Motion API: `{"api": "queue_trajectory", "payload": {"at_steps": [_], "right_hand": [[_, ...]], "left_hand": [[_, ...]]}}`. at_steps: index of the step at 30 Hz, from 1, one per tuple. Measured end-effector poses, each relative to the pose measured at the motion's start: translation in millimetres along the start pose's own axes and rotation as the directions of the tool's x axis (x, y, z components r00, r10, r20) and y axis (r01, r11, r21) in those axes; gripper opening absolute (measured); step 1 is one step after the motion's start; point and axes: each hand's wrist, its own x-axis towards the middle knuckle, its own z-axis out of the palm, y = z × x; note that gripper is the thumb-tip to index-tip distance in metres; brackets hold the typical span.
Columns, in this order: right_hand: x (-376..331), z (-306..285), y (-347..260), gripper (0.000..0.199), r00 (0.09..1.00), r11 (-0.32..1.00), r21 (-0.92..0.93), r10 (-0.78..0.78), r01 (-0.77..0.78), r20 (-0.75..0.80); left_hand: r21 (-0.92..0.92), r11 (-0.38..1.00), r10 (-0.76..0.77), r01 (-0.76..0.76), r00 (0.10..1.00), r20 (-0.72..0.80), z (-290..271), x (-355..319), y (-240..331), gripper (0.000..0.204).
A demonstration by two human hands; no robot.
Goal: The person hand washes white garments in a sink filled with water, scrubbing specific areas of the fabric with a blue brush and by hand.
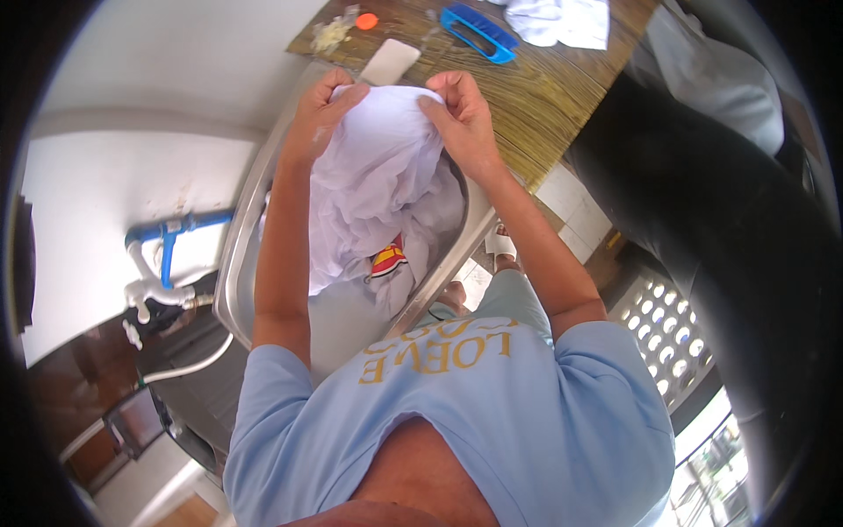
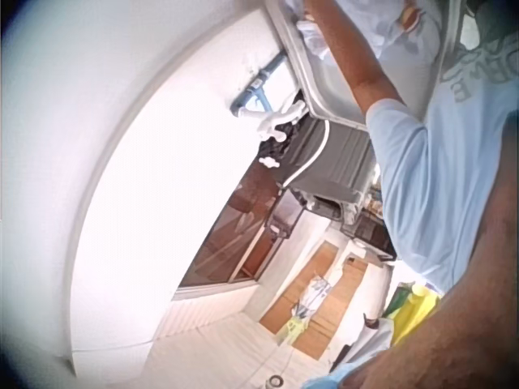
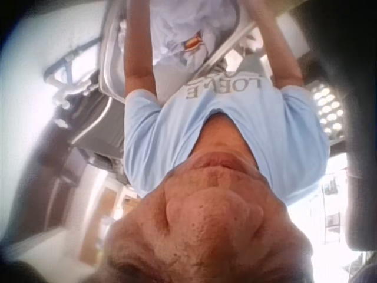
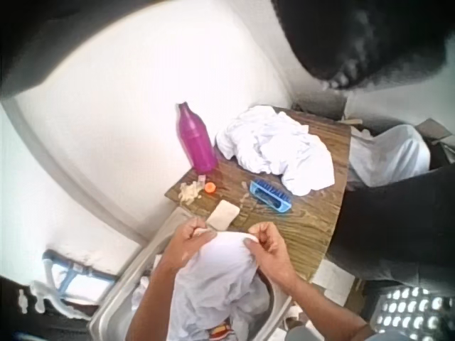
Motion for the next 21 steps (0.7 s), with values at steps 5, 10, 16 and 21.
{"api": "queue_trajectory", "payload": {"at_steps": [5, 10, 16, 21], "right_hand": [[-6, -19, 0, 0.024, 0.924, 0.558, -0.787, -0.381, 0.261, 0.037], [-12, -18, 3, 0.035, 0.948, 0.311, -0.936, -0.312, 0.163, 0.061], [-9, -28, 11, 0.030, 0.966, 0.079, -0.991, -0.247, 0.105, 0.083], [-5, -35, 1, 0.027, 0.970, 0.082, -0.987, -0.210, 0.139, 0.119]], "left_hand": [[-0.128, 0.960, 0.266, -0.251, 0.957, 0.120, 28, 46, -28, 0.017], [0.466, 0.754, 0.369, -0.462, 0.886, 0.281, 37, 62, -37, 0.013], [0.791, 0.390, 0.462, -0.472, 0.843, 0.275, 51, 49, -16, 0.013], [0.438, 0.897, -0.053, -0.059, 0.969, 0.239, 58, 53, -22, 0.007]]}}
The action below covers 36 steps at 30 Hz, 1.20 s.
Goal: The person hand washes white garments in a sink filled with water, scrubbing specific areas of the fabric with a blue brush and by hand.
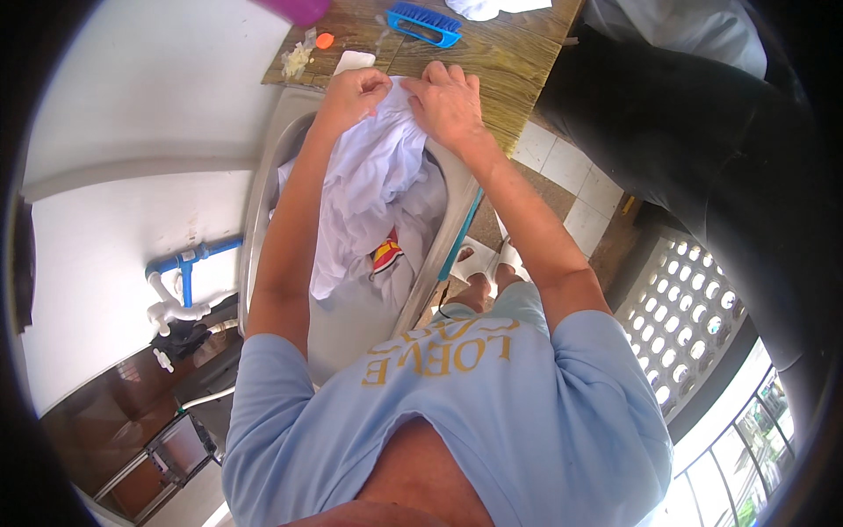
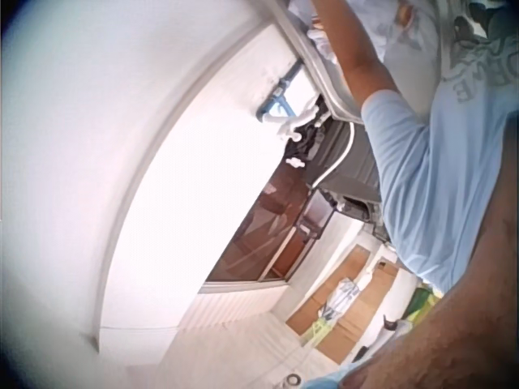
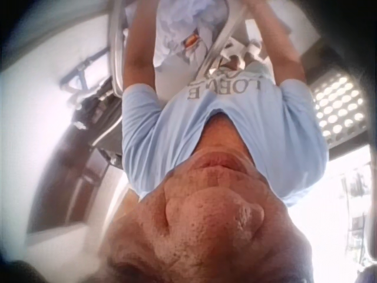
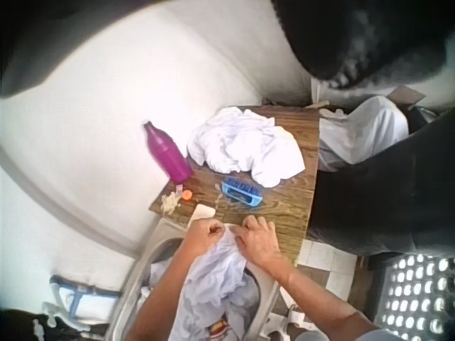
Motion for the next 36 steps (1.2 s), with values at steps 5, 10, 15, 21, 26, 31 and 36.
{"api": "queue_trajectory", "payload": {"at_steps": [5, 10, 15, 21, 26, 31, 36], "right_hand": [[3, -3, 5, 0.026, 0.999, 0.998, 0.069, -0.012, 0.008, 0.051], [3, 0, 10, 0.027, 0.999, 0.995, 0.100, 0.000, -0.006, 0.053], [1, -1, 11, 0.028, 0.997, 0.994, 0.110, 0.006, -0.014, 0.071], [0, 1, 13, 0.028, 0.998, 0.993, 0.115, 0.016, -0.023, 0.069], [0, 1, 14, 0.028, 0.998, 0.994, 0.104, 0.010, -0.017, 0.068], [0, 4, 15, 0.026, 1.000, 0.997, 0.079, -0.007, 0.006, 0.004], [0, 1, 12, 0.029, 0.996, 0.995, 0.097, 0.020, -0.028, 0.085]], "left_hand": [[-0.103, 0.977, -0.174, 0.187, 0.977, 0.123, -7, 12, -1, 0.009], [-0.049, 0.953, -0.284, 0.299, 0.939, 0.194, -9, 22, 12, 0.010], [-0.031, 0.951, -0.299, 0.309, 0.937, 0.180, -8, 26, 8, 0.010], [-0.033, 0.943, -0.319, 0.332, 0.927, 0.195, -7, 23, 13, 0.008], [-0.075, 0.959, -0.249, 0.274, 0.937, 0.247, -11, 24, 5, 0.008], [-0.074, 0.963, -0.237, 0.259, 0.945, 0.224, -10, 21, 6, 0.007], [-0.063, 0.965, -0.238, 0.254, 0.951, 0.196, -9, 21, 1, 0.007]]}}
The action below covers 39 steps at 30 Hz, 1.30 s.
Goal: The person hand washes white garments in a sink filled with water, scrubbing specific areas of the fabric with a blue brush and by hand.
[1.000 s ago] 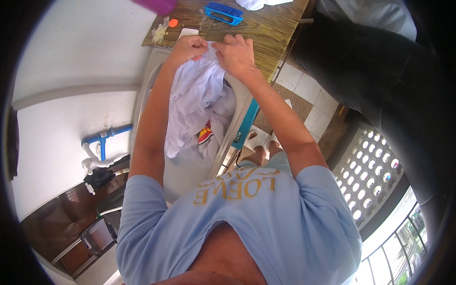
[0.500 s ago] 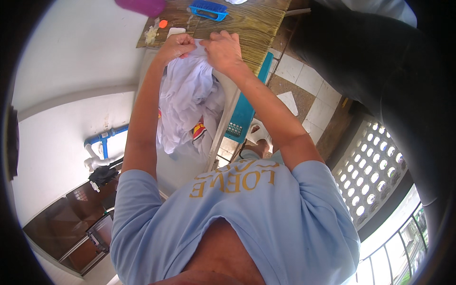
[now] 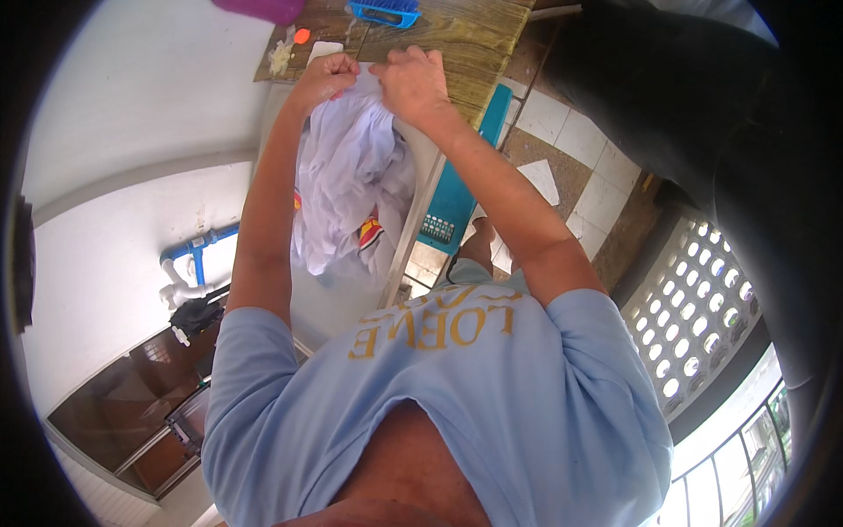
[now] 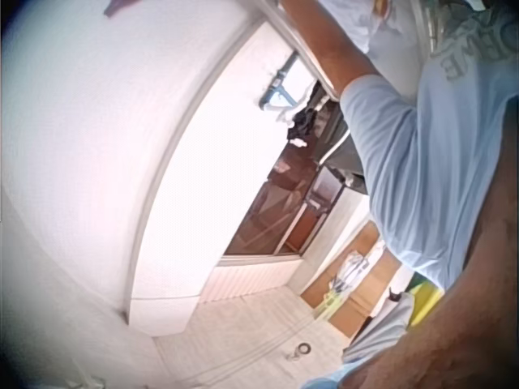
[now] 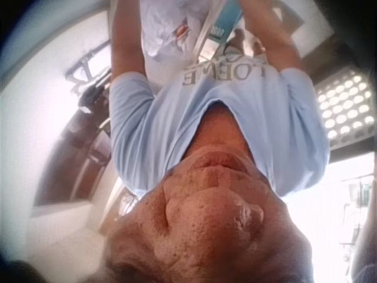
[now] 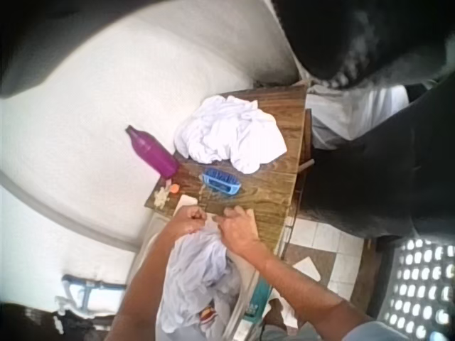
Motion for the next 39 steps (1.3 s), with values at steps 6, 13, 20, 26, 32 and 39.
{"api": "queue_trajectory", "payload": {"at_steps": [6, 13, 20, 26, 32, 39], "right_hand": [[2, -1, 2, 0.029, 1.000, 1.000, -0.008, 0.007, -0.006, 0.015], [2, 0, 1, 0.030, 1.000, 0.999, -0.032, 0.004, -0.003, 0.024], [1, 7, 4, 0.025, 0.994, 0.997, -0.068, -0.047, 0.040, -0.101], [2, 8, 5, 0.025, 0.993, 0.997, -0.066, -0.056, 0.049, -0.108], [2, 4, 1, 0.027, 0.998, 0.999, -0.031, -0.025, 0.023, -0.050], [2, 5, 4, 0.027, 0.998, 1.000, -0.019, -0.024, 0.023, -0.059]], "left_hand": [[0.012, 1.000, -0.005, 0.005, 1.000, 0.009, 2, -5, 10, 0.007], [0.003, 1.000, 0.013, -0.013, 1.000, 0.005, -1, -1, 0, 0.007], [0.047, 0.999, 0.017, -0.017, 1.000, 0.001, 1, -1, 6, 0.006], [0.047, 0.999, 0.000, 0.001, 1.000, -0.016, 2, -1, 6, 0.006], [0.045, 0.999, 0.009, -0.009, 1.000, -0.005, -2, 3, -4, 0.008], [0.047, 0.998, 0.031, -0.031, 1.000, 0.003, 1, 2, 0, 0.007]]}}
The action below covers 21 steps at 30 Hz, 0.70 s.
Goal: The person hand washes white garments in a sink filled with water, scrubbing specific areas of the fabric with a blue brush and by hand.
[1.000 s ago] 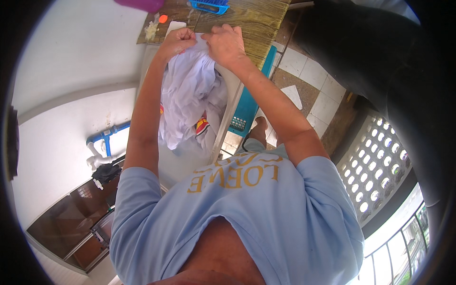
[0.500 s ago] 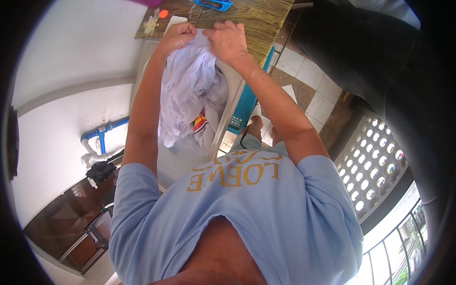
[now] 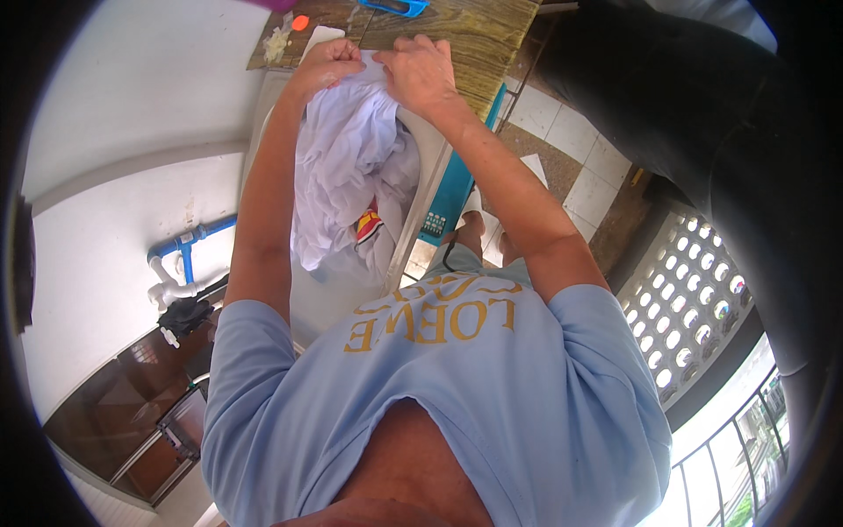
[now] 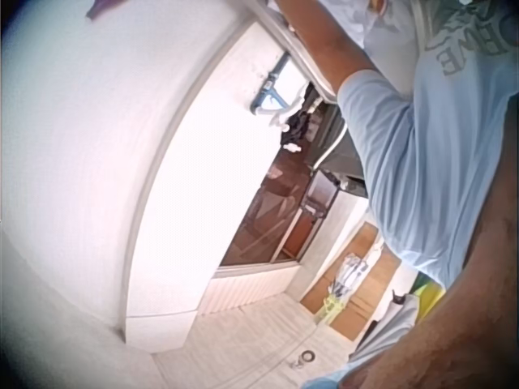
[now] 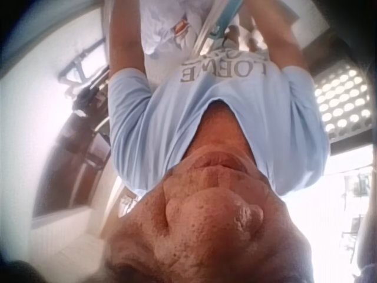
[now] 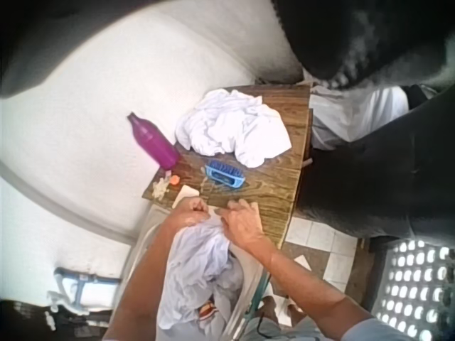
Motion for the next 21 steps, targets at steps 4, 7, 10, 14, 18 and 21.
{"api": "queue_trajectory", "payload": {"at_steps": [4, 7, 10, 14, 18, 21], "right_hand": [[0, 1, -2, 0.028, 1.000, 1.000, -0.003, -0.009, 0.009, 0.000], [0, 0, 0, 0.027, 1.000, 1.000, -0.005, -0.009, 0.009, -0.003], [0, 0, 0, 0.027, 1.000, 1.000, 0.000, -0.006, 0.006, 0.002], [0, 0, -1, 0.027, 1.000, 1.000, 0.007, -0.007, 0.007, 0.005], [0, 1, 1, 0.027, 1.000, 1.000, 0.004, -0.006, 0.006, -0.003], [0, -1, 0, 0.028, 1.000, 1.000, -0.002, -0.002, 0.002, 0.007]], "left_hand": [[-0.023, 0.999, -0.040, 0.039, 0.999, -0.008, -4, 0, -3, 0.008], [0.001, 0.999, -0.045, 0.045, 0.999, -0.021, -1, -1, 2, 0.009], [0.009, 1.000, -0.026, 0.026, 0.999, -0.020, 2, -3, 6, 0.010], [-0.015, 1.000, 0.003, -0.003, 1.000, 0.002, -3, 1, -6, 0.011], [-0.026, 0.999, -0.041, 0.040, 0.999, -0.017, 0, -1, 2, 0.010], [0.052, 0.998, -0.024, 0.026, 0.999, -0.033, 1, -3, 3, 0.009]]}}
